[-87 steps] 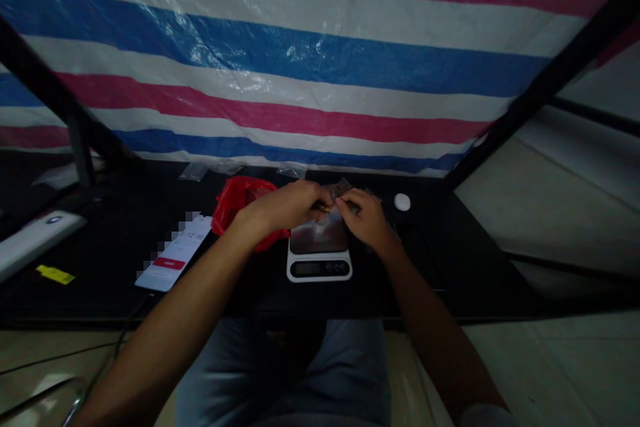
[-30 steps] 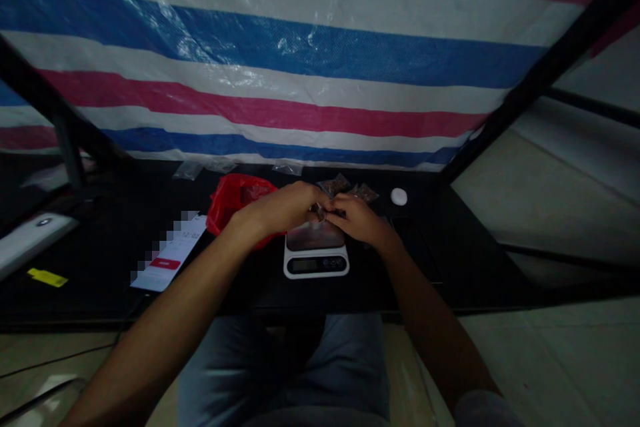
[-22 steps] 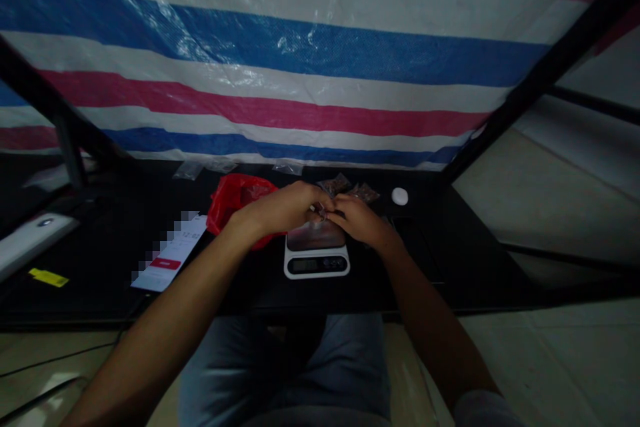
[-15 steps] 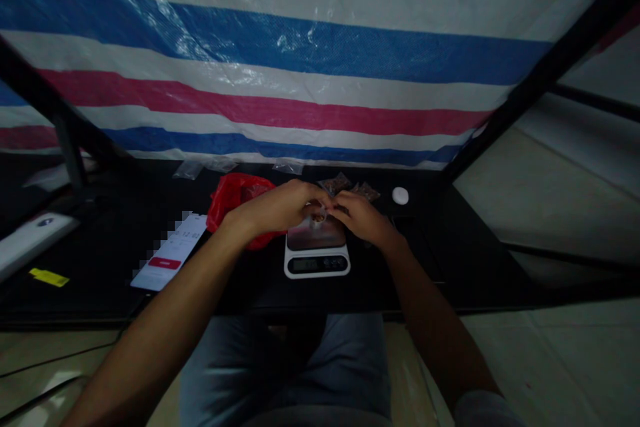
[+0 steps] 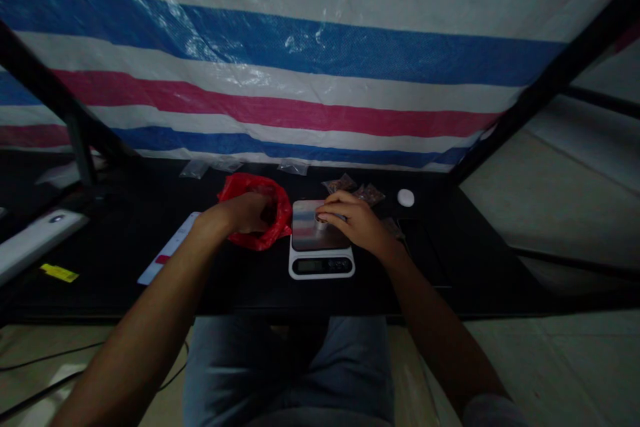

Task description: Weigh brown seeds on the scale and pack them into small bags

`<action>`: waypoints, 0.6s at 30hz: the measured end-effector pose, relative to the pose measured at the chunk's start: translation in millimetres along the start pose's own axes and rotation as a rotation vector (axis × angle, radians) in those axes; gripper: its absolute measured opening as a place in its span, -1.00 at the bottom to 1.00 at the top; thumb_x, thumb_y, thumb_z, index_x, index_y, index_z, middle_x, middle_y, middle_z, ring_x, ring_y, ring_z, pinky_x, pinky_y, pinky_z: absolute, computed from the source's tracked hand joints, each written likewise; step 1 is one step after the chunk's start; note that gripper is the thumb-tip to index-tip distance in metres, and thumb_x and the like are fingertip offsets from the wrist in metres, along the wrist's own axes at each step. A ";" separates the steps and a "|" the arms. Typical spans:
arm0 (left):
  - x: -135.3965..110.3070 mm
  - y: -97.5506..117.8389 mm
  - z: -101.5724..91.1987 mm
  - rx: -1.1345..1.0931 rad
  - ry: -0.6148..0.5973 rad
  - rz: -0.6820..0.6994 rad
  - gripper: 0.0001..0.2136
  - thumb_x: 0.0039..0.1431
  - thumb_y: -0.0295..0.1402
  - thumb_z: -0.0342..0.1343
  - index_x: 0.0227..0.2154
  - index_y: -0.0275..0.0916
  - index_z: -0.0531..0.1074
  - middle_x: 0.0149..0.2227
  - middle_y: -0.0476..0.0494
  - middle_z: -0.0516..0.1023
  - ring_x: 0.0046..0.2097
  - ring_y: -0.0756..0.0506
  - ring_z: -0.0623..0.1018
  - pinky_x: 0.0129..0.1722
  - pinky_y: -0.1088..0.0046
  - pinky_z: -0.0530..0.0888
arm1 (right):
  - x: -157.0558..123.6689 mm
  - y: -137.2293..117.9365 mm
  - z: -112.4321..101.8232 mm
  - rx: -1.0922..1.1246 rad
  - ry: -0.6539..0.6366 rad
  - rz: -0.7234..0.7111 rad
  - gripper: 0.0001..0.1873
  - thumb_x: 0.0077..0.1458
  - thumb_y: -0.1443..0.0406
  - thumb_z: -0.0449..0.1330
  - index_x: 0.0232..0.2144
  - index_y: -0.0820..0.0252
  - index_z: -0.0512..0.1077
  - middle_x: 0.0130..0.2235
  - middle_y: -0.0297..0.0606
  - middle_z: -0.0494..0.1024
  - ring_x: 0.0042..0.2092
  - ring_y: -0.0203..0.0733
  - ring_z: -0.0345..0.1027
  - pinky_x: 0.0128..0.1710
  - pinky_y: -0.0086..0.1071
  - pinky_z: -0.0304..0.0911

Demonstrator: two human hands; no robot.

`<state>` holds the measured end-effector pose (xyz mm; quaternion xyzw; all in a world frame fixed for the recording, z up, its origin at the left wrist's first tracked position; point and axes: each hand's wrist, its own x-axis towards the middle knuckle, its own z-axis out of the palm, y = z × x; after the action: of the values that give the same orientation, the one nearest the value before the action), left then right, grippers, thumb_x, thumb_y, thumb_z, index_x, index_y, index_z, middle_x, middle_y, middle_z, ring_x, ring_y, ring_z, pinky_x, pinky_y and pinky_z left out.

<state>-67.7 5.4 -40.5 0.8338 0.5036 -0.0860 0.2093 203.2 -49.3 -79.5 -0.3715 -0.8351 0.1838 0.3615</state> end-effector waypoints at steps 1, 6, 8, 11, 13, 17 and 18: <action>1.6 -1.0 2.9 -0.015 0.003 0.004 -0.65 0.05 -0.52 0.19 -0.05 -0.27 0.53 -0.13 -0.22 0.69 -0.18 -0.13 0.66 -0.31 0.53 0.48 | -0.2 0.6 0.3 -0.004 0.012 0.004 -0.82 0.29 0.31 0.23 -0.16 0.06 0.65 -0.11 -0.18 0.58 -0.05 -0.11 0.47 0.01 -0.17 0.39; 6.9 -5.0 9.8 -0.034 0.010 0.061 -0.61 0.08 -0.56 0.11 0.00 -0.25 0.49 -0.08 -0.22 0.68 -0.11 -0.13 0.66 -0.23 0.53 0.49 | -0.4 -2.0 0.0 0.021 0.050 -0.013 -0.84 0.28 0.29 0.25 -0.17 0.05 0.65 -0.07 -0.20 0.59 -0.03 -0.12 0.49 0.03 -0.19 0.39; 8.3 -7.3 11.9 -0.032 0.015 0.070 -0.56 0.04 -0.58 0.12 0.02 -0.23 0.49 -0.07 -0.22 0.68 -0.09 -0.14 0.66 -0.23 0.53 0.50 | -0.3 -4.5 -1.0 0.029 0.058 -0.015 -0.83 0.29 0.29 0.22 -0.22 0.07 0.65 -0.09 -0.20 0.60 -0.05 -0.13 0.50 0.02 -0.20 0.40; 8.9 -9.9 14.4 -0.029 0.040 0.093 -0.57 0.05 -0.58 0.12 0.02 -0.22 0.50 -0.05 -0.25 0.67 -0.07 -0.17 0.66 -0.20 0.49 0.51 | 0.5 -3.0 -2.7 0.035 0.121 0.017 -0.81 0.30 0.31 0.20 -0.24 0.08 0.64 -0.12 -0.20 0.62 -0.06 -0.13 0.51 0.02 -0.19 0.39; 7.6 -10.2 15.0 -0.025 0.057 0.097 -0.64 0.11 -0.54 0.09 -0.02 -0.25 0.52 -0.08 -0.26 0.68 -0.10 -0.17 0.66 -0.20 0.46 0.50 | 2.8 3.8 -3.4 0.041 0.187 0.055 -0.82 0.28 0.32 0.20 -0.20 0.09 0.63 -0.13 -0.20 0.63 -0.05 -0.12 0.51 0.01 -0.19 0.39; 3.0 -8.7 14.6 -0.027 0.072 0.084 -0.71 0.13 -0.53 0.10 -0.09 -0.27 0.55 -0.13 -0.23 0.69 -0.15 -0.14 0.66 -0.26 0.49 0.46 | 19.8 25.6 -1.6 0.021 0.167 0.140 -0.83 0.23 0.35 0.24 -0.20 0.12 0.64 -0.14 -0.19 0.66 -0.08 -0.12 0.53 -0.04 -0.22 0.39; 2.3 -8.3 14.7 -0.026 0.068 0.085 -0.71 0.11 -0.53 0.12 -0.10 -0.27 0.55 -0.12 -0.22 0.69 -0.14 -0.14 0.66 -0.26 0.50 0.45 | 27.5 31.1 0.2 0.015 0.121 0.154 -0.84 0.22 0.37 0.24 -0.21 0.13 0.64 -0.16 -0.19 0.67 -0.11 -0.13 0.54 -0.06 -0.24 0.39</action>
<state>-72.9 4.3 -56.6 0.8541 0.4757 -0.0422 0.2062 205.5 -8.2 -84.6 -0.4423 -0.7793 0.1945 0.3991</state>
